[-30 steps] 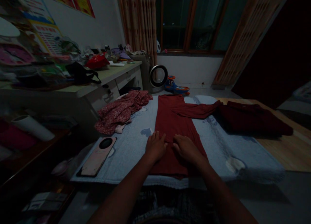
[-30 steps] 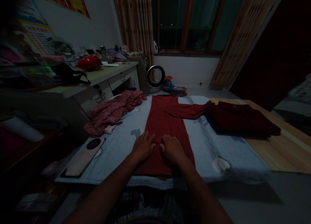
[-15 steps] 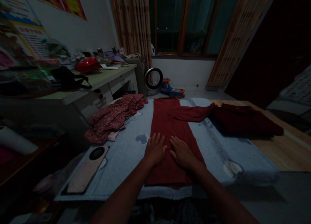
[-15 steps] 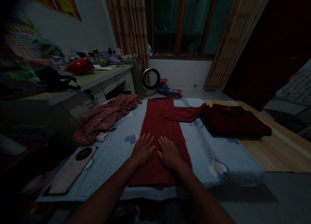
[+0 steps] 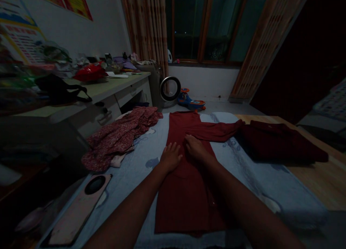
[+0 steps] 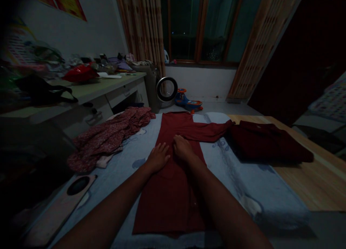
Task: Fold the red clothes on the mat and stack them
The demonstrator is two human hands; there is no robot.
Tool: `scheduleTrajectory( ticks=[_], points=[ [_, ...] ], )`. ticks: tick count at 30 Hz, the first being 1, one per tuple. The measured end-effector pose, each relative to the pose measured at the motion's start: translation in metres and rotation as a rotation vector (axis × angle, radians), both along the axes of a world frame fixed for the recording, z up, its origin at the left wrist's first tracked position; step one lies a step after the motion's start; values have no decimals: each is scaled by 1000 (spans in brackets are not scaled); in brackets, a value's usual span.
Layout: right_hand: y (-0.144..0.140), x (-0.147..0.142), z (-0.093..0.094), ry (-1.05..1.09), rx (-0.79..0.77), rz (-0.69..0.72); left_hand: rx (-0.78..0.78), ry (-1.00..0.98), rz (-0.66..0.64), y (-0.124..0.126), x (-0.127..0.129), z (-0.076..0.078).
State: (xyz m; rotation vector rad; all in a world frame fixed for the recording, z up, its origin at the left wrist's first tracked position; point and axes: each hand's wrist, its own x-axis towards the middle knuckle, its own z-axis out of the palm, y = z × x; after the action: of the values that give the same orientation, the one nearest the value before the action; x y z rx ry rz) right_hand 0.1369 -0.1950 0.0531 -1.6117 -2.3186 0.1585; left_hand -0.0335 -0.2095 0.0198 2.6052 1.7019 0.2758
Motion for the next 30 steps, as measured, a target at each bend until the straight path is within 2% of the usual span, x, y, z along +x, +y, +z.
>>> scheduleTrajectory(
  ticks=[3,5,7,10,14,16,19,23,26,30],
  points=[
    [20,0,-9,-64,-56,-19,-10,7,27,-1,0,-13],
    [32,0,-8,-100,-121,-59,4,1,49,-4,-1,-15],
    [47,-1,-3,-114,-151,-115,3,3,64,-5,-1,-12],
    [68,-6,3,-112,-121,-197,-4,18,72,3,0,1],
    [77,-13,-9,-65,29,-259,63,-9,80,36,2,15],
    [74,-14,-22,-31,91,-221,88,-14,40,55,1,12],
    [71,-12,-36,-3,90,-168,20,7,9,78,-2,-3],
    [74,-10,-42,-20,92,-154,-12,6,48,97,-5,-18],
    [76,-10,-45,-38,88,-152,-17,-7,108,113,-7,-20],
    [77,-11,-47,-21,63,-156,-10,-20,204,137,-6,-13]
  ],
)
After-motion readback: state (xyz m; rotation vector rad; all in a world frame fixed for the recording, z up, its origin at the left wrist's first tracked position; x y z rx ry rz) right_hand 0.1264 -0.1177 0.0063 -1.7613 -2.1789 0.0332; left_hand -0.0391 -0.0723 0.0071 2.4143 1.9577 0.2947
